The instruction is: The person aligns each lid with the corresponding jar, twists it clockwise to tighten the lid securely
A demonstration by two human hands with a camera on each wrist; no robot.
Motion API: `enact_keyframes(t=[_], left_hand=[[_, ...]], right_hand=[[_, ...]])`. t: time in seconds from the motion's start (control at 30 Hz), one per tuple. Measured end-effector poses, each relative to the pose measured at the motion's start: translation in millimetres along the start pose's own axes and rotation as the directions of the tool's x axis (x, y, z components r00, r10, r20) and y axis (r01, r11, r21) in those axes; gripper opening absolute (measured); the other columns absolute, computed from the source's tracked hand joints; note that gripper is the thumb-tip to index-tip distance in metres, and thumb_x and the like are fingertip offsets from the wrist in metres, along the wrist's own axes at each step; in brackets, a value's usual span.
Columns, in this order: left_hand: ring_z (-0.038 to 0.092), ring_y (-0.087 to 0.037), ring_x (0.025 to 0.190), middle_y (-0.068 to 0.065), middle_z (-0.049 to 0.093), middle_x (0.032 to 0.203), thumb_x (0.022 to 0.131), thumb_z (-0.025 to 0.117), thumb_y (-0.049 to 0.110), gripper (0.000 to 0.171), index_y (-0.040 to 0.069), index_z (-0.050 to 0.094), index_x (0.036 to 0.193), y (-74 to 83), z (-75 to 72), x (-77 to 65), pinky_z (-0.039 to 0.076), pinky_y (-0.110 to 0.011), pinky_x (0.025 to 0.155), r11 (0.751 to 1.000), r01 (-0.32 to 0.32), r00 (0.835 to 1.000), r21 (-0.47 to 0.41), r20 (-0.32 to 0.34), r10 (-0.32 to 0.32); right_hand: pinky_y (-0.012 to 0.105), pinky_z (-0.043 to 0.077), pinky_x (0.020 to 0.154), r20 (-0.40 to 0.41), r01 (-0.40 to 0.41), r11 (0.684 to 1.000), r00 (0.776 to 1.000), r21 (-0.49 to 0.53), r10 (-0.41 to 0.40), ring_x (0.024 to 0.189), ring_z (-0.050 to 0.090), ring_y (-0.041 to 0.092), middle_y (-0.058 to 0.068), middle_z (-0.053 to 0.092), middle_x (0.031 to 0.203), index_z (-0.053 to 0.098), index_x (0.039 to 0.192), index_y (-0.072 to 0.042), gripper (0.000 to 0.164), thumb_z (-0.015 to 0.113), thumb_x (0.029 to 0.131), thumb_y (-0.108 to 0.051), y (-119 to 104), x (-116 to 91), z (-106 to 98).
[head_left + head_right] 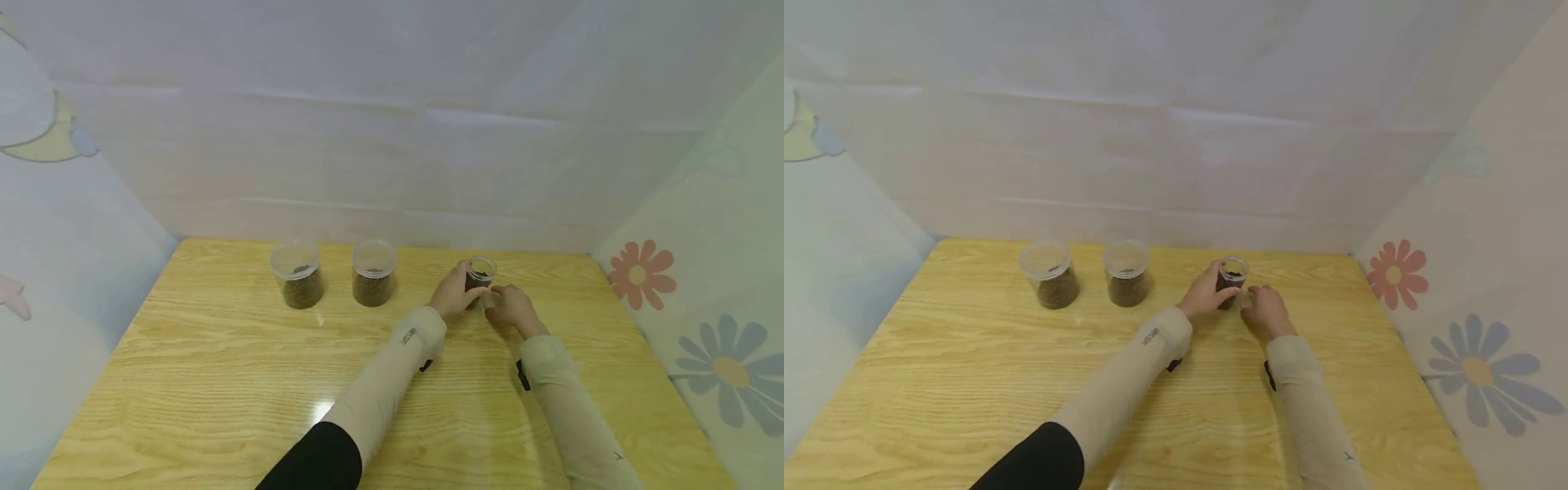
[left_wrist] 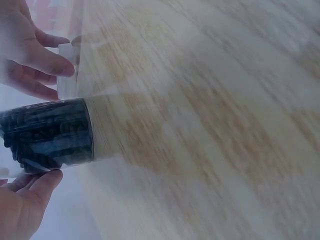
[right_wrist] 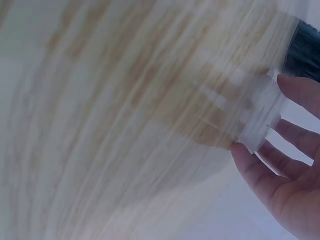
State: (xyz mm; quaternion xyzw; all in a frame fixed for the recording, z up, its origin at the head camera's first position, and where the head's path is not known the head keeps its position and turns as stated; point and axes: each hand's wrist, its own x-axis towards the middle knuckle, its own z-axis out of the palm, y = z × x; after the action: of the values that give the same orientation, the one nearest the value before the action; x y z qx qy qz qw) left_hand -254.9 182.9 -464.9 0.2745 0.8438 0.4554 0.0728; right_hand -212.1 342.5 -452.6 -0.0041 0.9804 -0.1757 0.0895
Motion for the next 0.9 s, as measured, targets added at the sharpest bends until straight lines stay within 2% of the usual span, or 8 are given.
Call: enact_keyframes(t=[0.3, 0.53, 0.9], left_hand=[[0.046, -0.021, 0.118, -0.01, 0.047, 0.129, 0.088, 0.054, 0.04, 0.068, 0.004, 0.025, 0.139, 0.5, -3.2, -1.9, 0.04, -0.034, 0.096, 1.0, -0.023, 1.0, 0.017, 0.006, 0.023], [0.049, -0.02, 0.115, -0.008, 0.049, 0.127, 0.087, 0.055, 0.045, 0.07, 0.007, 0.027, 0.139, 0.8, 0.0, -6.1, 0.042, -0.034, 0.093, 0.999, -0.036, 0.999, 0.022, -0.029, 0.037], [0.051, -0.019, 0.112, -0.007, 0.051, 0.124, 0.087, 0.056, 0.045, 0.067, 0.008, 0.03, 0.137, 16.7, -6.9, -18.1, 0.044, -0.032, 0.091, 0.996, -0.062, 0.996, 0.071, -0.059, 0.067]], right_hand=[[0.062, 0.036, 0.088, -0.01, 0.005, 1.0, 1.0, -0.012, -0.006, 0.107, 0.042, 0.052, 0.037, 0.046, 0.117, 0.045, 0.122, 0.016, 0.054, 0.062, 0.084, -0.017, 1, -4, -3], [0.061, 0.037, 0.087, -0.04, 0.022, 1.0, 0.999, -0.018, -0.023, 0.105, 0.045, 0.051, 0.036, 0.048, 0.115, 0.046, 0.121, 0.016, 0.053, 0.063, 0.083, -0.018, 2, -11, -4], [0.063, 0.035, 0.087, -0.13, 0.012, 1.0, 0.991, -0.023, -0.014, 0.108, 0.041, 0.054, 0.04, 0.041, 0.121, 0.043, 0.124, 0.015, 0.055, 0.063, 0.084, -0.017, 5, -33, -4]])
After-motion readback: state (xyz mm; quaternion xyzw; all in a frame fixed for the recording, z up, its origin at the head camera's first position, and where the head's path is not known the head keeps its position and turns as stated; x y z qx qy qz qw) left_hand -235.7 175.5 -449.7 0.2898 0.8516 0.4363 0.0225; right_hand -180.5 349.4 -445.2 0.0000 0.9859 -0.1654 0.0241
